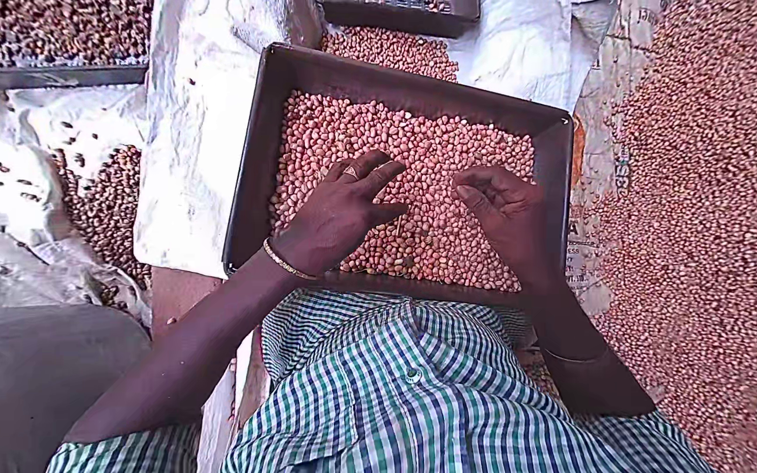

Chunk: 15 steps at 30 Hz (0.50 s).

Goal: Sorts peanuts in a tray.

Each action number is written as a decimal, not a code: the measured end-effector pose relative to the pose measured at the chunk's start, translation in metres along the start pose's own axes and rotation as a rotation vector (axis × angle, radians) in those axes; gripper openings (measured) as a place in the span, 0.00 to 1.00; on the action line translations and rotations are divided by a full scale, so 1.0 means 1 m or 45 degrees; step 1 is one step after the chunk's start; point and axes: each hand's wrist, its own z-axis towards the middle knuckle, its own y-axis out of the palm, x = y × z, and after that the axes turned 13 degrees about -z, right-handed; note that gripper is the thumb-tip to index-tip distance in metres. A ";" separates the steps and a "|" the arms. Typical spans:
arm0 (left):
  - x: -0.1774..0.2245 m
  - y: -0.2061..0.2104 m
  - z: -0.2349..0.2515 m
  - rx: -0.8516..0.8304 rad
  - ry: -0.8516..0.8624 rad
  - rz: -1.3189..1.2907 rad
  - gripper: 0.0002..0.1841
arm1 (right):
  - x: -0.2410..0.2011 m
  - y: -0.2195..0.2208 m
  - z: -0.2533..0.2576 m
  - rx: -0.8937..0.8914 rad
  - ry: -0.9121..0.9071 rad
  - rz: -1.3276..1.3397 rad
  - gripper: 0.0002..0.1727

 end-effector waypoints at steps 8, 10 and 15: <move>-0.044 0.035 0.037 -0.320 0.126 0.069 0.09 | 0.056 -0.017 -0.030 0.410 0.224 -0.105 0.10; -0.047 0.037 0.036 -0.256 0.141 0.026 0.09 | 0.070 -0.030 -0.037 0.540 0.286 -0.099 0.11; -0.033 -0.034 0.005 0.142 -0.035 0.077 0.15 | 0.089 -0.061 -0.038 0.713 0.350 -0.126 0.13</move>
